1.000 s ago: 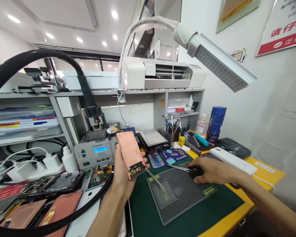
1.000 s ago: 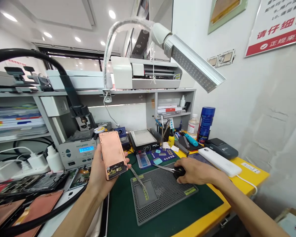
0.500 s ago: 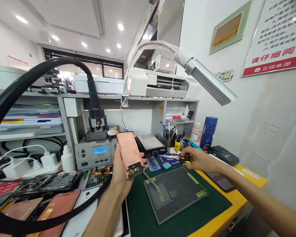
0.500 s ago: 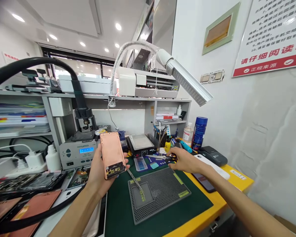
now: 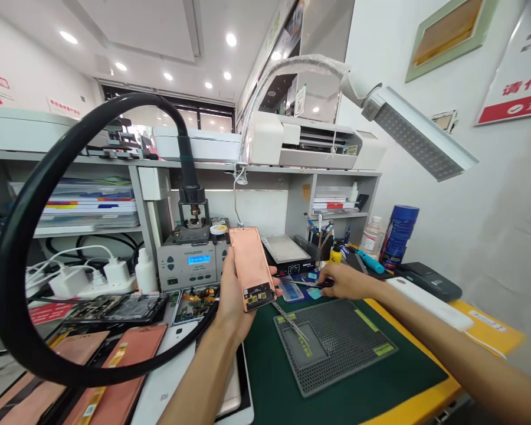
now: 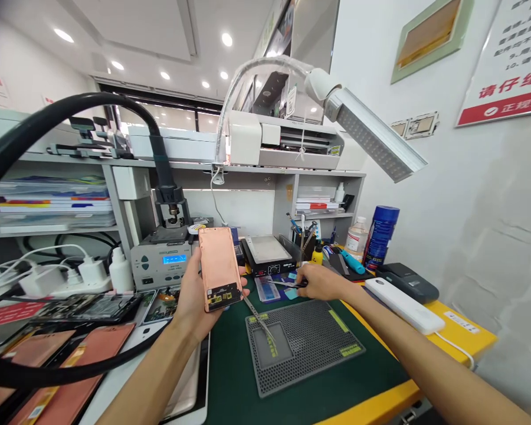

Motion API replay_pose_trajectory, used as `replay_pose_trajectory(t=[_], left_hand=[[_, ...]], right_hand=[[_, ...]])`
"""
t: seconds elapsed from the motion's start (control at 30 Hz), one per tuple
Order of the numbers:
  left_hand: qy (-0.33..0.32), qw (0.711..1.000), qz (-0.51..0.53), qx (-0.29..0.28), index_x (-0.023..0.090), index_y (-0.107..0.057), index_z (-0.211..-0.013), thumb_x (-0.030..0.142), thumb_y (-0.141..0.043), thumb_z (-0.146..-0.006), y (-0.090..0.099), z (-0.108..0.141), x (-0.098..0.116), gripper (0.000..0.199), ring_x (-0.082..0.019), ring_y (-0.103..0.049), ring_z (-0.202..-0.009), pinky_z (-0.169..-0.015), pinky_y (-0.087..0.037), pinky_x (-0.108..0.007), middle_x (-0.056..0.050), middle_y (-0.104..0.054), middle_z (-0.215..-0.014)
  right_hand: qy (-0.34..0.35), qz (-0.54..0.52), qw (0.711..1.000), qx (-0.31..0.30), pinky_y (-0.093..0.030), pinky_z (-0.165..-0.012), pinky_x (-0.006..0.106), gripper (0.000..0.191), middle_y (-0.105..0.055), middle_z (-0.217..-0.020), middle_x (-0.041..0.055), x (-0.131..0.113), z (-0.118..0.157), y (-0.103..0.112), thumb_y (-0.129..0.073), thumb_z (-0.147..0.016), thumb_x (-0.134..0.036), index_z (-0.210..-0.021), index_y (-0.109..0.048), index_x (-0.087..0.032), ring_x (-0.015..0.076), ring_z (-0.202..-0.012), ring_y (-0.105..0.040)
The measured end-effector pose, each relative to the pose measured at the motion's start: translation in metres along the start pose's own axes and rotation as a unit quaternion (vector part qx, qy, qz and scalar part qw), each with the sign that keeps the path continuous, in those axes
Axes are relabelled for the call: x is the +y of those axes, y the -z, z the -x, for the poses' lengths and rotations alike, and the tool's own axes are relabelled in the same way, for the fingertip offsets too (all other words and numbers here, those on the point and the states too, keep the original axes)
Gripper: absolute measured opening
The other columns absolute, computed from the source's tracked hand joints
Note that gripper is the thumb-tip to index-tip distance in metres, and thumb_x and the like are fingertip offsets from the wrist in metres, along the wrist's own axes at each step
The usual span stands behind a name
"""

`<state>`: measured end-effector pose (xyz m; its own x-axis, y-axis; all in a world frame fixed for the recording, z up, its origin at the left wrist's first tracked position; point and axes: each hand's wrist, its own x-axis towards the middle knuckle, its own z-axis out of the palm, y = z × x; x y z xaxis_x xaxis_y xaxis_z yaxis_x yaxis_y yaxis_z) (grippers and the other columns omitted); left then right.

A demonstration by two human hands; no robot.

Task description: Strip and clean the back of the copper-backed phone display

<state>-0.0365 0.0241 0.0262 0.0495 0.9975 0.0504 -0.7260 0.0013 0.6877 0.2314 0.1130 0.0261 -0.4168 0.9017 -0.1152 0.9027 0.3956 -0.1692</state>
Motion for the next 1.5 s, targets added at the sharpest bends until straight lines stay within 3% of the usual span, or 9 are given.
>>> replay_pose_trajectory(t=[0.23,0.43,0.53,0.67,0.87,0.93,1.13,1.27,1.5], left_hand=[[0.029,0.998,0.016,-0.052,0.009,-0.066,-0.112,0.063,-0.033,-0.100,-0.002,0.003,0.002,0.065,-0.028,-0.073,-0.068,-0.062,-0.063,-0.042,-0.018,-0.074,-0.088],[0.049,0.995,0.028,-0.080,0.009,-0.068,-0.109,0.067,-0.033,-0.098,-0.001,0.003,0.000,0.068,-0.029,-0.073,-0.072,-0.063,-0.062,-0.042,-0.018,-0.074,-0.089],[0.053,0.994,0.040,-0.091,0.009,-0.069,-0.113,0.067,-0.033,-0.098,-0.003,0.005,-0.002,0.070,-0.029,-0.073,-0.073,-0.066,-0.062,-0.042,-0.018,-0.074,-0.090],[0.062,0.992,0.044,-0.096,0.008,-0.068,-0.120,0.067,-0.031,-0.098,-0.010,0.011,-0.003,0.073,-0.029,-0.073,-0.073,-0.067,-0.062,-0.044,-0.018,-0.074,-0.091],[0.048,0.995,0.046,-0.077,0.009,-0.068,-0.118,0.069,-0.033,-0.097,-0.014,0.013,-0.007,0.072,-0.028,-0.069,-0.072,-0.067,-0.060,-0.044,-0.016,-0.072,-0.090],[0.046,0.995,0.045,-0.071,0.009,-0.068,-0.119,0.068,-0.033,-0.097,-0.014,0.012,-0.009,0.072,-0.028,-0.069,-0.073,-0.069,-0.060,-0.045,-0.016,-0.072,-0.090],[0.058,0.993,0.061,-0.078,0.007,-0.070,-0.118,0.069,-0.034,-0.096,-0.015,0.014,-0.012,0.075,-0.026,-0.068,-0.073,-0.072,-0.061,-0.045,-0.016,-0.071,-0.090],[0.057,0.990,0.071,-0.106,0.008,-0.070,-0.120,0.070,-0.036,-0.096,-0.013,0.016,-0.013,0.074,-0.025,-0.068,-0.074,-0.070,-0.061,-0.043,-0.015,-0.070,-0.091],[0.053,0.986,0.088,-0.130,0.009,-0.071,-0.117,0.071,-0.033,-0.096,-0.016,0.018,-0.013,0.076,-0.025,-0.069,-0.072,-0.068,-0.061,-0.040,-0.015,-0.071,-0.089]], right_hand=[[0.015,-0.080,0.982,-0.170,-0.060,-0.073,0.034,0.029,-0.070,-0.101,0.0038,-0.069,-0.013,-0.030,-0.064,-0.099,-0.041,-0.110,-0.067,-0.014,0.0174,-0.082,-0.069],[0.010,-0.208,0.950,-0.231,-0.054,-0.052,0.024,0.025,-0.067,-0.076,-0.0015,-0.071,-0.024,-0.040,-0.066,-0.098,-0.037,-0.094,-0.066,-0.013,0.0100,-0.057,-0.062],[0.021,-0.328,0.930,-0.166,-0.048,-0.037,0.024,0.034,-0.060,-0.055,-0.0037,-0.063,-0.016,-0.028,-0.069,-0.091,-0.045,-0.076,-0.057,-0.017,0.0126,-0.041,-0.058],[0.060,-0.472,0.879,0.018,-0.054,-0.041,0.027,0.034,-0.070,-0.067,0.0004,-0.056,-0.003,-0.008,-0.069,-0.087,-0.049,-0.079,-0.053,-0.020,0.0164,-0.049,-0.068],[0.142,-0.540,0.747,0.361,-0.062,-0.057,0.033,0.023,-0.076,-0.079,0.0049,-0.071,0.024,-0.009,-0.076,-0.089,-0.036,-0.084,-0.060,-0.020,0.0204,-0.065,-0.074],[0.184,-0.537,0.716,0.406,-0.061,-0.056,0.032,0.015,-0.076,-0.083,0.0048,-0.083,0.037,-0.017,-0.076,-0.089,-0.028,-0.084,-0.063,-0.022,0.0213,-0.068,-0.074],[0.314,-0.380,0.749,0.444,-0.059,-0.055,0.030,0.031,-0.072,-0.082,0.0006,-0.112,0.071,-0.051,-0.070,-0.078,-0.009,-0.100,-0.065,-0.031,0.0210,-0.073,-0.072],[0.322,-0.300,0.778,0.448,-0.059,-0.047,0.034,0.033,-0.069,-0.068,-0.0023,-0.120,0.072,-0.062,-0.066,-0.076,-0.009,-0.097,-0.062,-0.034,0.0223,-0.059,-0.071],[0.321,-0.184,0.760,0.534,-0.060,-0.041,0.029,0.022,-0.073,-0.061,-0.0068,-0.129,0.067,-0.060,-0.060,-0.077,-0.015,-0.088,-0.063,-0.035,0.0195,-0.047,-0.072]])
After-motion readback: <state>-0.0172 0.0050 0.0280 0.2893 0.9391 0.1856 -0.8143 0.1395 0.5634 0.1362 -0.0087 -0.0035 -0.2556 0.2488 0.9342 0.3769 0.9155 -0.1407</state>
